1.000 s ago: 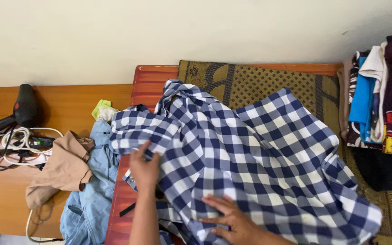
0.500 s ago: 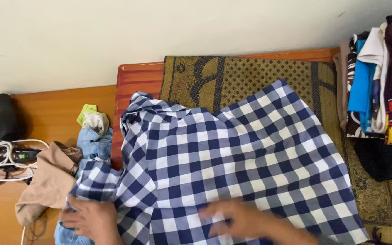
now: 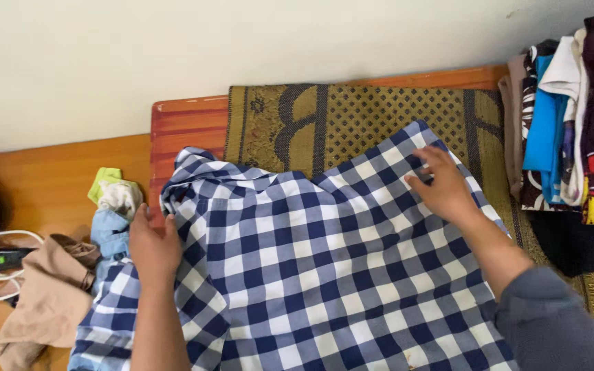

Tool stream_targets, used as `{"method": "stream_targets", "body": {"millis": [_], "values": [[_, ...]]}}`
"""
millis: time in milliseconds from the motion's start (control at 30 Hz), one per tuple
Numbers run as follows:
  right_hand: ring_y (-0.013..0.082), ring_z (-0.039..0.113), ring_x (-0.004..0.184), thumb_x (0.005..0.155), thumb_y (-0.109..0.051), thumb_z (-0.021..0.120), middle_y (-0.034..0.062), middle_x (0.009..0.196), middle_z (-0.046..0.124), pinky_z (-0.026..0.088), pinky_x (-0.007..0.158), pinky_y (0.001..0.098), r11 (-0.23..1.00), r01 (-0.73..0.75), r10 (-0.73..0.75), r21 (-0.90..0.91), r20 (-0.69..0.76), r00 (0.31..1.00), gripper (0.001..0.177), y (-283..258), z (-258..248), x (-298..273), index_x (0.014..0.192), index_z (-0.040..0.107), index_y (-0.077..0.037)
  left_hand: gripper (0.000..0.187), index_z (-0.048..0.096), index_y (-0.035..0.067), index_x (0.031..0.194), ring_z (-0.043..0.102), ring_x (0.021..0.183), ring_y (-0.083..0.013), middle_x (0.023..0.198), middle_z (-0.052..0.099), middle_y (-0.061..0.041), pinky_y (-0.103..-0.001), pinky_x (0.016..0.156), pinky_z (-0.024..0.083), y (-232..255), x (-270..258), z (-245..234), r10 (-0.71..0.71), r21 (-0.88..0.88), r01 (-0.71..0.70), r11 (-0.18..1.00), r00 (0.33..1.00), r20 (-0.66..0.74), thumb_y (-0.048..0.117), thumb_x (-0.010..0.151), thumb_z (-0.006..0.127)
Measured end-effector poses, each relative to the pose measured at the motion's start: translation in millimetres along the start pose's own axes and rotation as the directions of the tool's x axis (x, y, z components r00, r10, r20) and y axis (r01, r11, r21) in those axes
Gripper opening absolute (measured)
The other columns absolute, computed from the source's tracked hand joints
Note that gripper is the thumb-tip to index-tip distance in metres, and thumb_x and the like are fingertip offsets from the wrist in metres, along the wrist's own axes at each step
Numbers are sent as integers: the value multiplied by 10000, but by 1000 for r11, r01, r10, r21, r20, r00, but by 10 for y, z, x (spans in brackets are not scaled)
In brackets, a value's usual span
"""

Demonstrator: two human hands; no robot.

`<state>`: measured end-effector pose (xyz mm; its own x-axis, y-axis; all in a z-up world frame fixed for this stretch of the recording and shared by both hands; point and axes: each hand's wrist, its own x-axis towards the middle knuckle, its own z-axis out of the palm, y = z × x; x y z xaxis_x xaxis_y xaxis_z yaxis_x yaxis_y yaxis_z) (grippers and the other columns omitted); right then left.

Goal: The person folds a blue and white checkered shirt on a wooden table, smoothing and aligning the fabric, then places it on a stack of folded clothes. The person then picks up a pair of light blue jeans and begins to fold them.

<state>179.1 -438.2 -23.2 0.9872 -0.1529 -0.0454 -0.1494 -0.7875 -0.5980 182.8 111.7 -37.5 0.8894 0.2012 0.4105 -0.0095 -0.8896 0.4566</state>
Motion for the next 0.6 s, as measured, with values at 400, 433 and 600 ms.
{"method": "stream_targets", "body": {"millis": [400,433,600], "values": [[397,535,1363,812,-482,798,221,1525,498,443,1133,479,915,-325,321,-241,-55,945,861,347,100,378,1520,518,-80,376,529,89,1178,784,691,-230,917,702,2,-410,573,596,154,486,-21,-543,-469,667,578,744,389,358,960,676],[389,554,1343,809,-483,807,220,1481,552,452,1115,479,921,-314,305,-232,-73,949,842,263,69,365,1495,545,-72,460,514,106,1276,773,707,-231,964,653,5,-386,586,603,201,530,-33,-545,-343,676,652,732,409,323,928,723],[376,673,1081,923,-517,758,226,1199,721,510,975,496,852,-465,461,-240,-76,884,627,6,-56,405,1399,657,-122,382,685,72,1246,769,740,-266,855,758,-195,-333,674,546,242,578,58,-492,71,536,841,704,512,241,916,778]]}}
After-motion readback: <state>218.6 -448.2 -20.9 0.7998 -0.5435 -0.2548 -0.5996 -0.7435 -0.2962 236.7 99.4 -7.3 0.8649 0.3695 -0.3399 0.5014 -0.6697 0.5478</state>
